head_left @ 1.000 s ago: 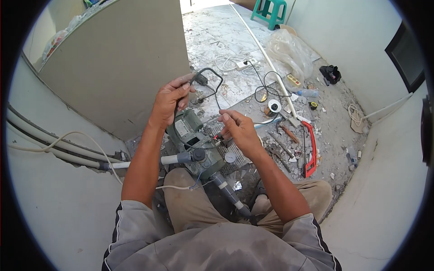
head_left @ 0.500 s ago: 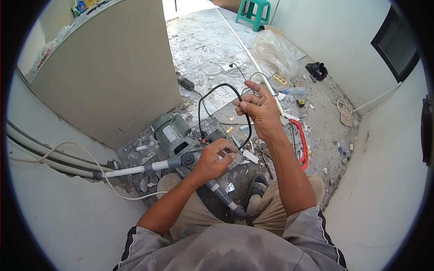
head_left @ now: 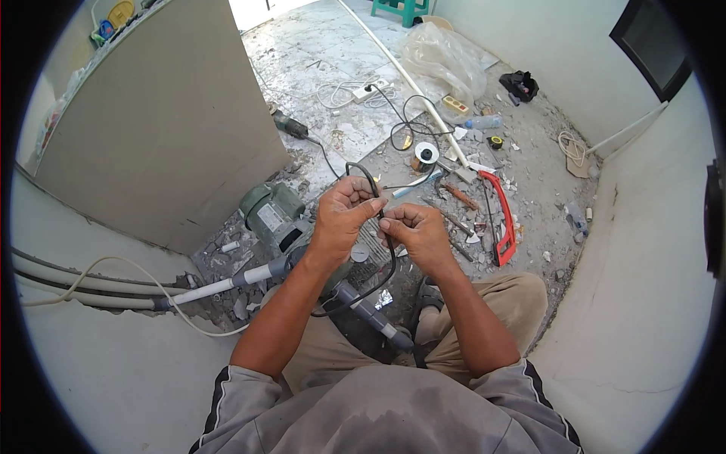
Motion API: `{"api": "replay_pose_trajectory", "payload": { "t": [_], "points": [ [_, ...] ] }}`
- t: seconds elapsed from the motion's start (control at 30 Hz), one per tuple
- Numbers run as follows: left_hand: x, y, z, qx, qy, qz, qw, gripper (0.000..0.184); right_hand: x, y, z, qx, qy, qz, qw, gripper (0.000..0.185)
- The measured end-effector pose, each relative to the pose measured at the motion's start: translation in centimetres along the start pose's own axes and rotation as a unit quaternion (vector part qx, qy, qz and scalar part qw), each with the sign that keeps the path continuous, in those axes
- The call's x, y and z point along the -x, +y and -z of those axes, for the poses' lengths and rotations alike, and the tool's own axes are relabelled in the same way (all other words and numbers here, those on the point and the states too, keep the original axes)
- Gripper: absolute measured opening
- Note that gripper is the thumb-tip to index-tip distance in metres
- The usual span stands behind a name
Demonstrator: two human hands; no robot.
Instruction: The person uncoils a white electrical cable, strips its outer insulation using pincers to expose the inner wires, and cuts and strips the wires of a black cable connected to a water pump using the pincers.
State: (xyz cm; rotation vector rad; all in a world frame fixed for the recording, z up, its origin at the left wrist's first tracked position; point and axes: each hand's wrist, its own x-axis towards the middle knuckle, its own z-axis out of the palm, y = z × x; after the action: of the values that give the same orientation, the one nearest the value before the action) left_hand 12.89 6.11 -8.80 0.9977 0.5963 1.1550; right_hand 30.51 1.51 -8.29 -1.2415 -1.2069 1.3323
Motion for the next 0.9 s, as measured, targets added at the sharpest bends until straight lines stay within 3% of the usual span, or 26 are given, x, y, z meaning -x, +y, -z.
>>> {"api": "replay_pose_trajectory", "payload": {
  "t": [0.27,0.5,0.6,0.73,0.8,0.87,0.9],
  "points": [
    [0.6,-0.4,0.4,-0.046,0.004,0.003,0.999,0.016,-0.1,0.5,0.5,0.02,-0.067,0.024,0.997,0.014],
    [0.9,-1.9,2.3,-0.014,0.033,0.094,0.995,0.024,-0.5,1.2,1.1,0.069,-0.177,0.007,0.982,0.021],
    [0.8,-0.2,3.0,-0.005,0.053,0.087,0.995,0.022,-2.0,0.9,3.8,0.049,-0.053,-0.011,0.997,0.025],
    [-0.3,2.5,4.1,-0.076,0.075,0.053,0.993,0.021,-7.3,5.0,10.3,0.006,0.222,-0.024,0.975,0.023],
    [-0.8,4.0,4.3,-0.082,0.089,0.049,0.991,0.021,-10.3,11.7,14.4,0.062,0.32,-0.049,0.944,0.025],
    [-1.5,5.6,4.8,-0.072,0.104,0.054,0.991,0.022,-11.4,18.9,17.2,0.297,0.353,-0.115,0.88,0.03],
    [-1.8,6.6,5.0,-0.078,0.099,0.044,0.991,0.023,-11.2,22.1,18.1,0.337,0.325,-0.183,0.864,0.033]
  ]
}}
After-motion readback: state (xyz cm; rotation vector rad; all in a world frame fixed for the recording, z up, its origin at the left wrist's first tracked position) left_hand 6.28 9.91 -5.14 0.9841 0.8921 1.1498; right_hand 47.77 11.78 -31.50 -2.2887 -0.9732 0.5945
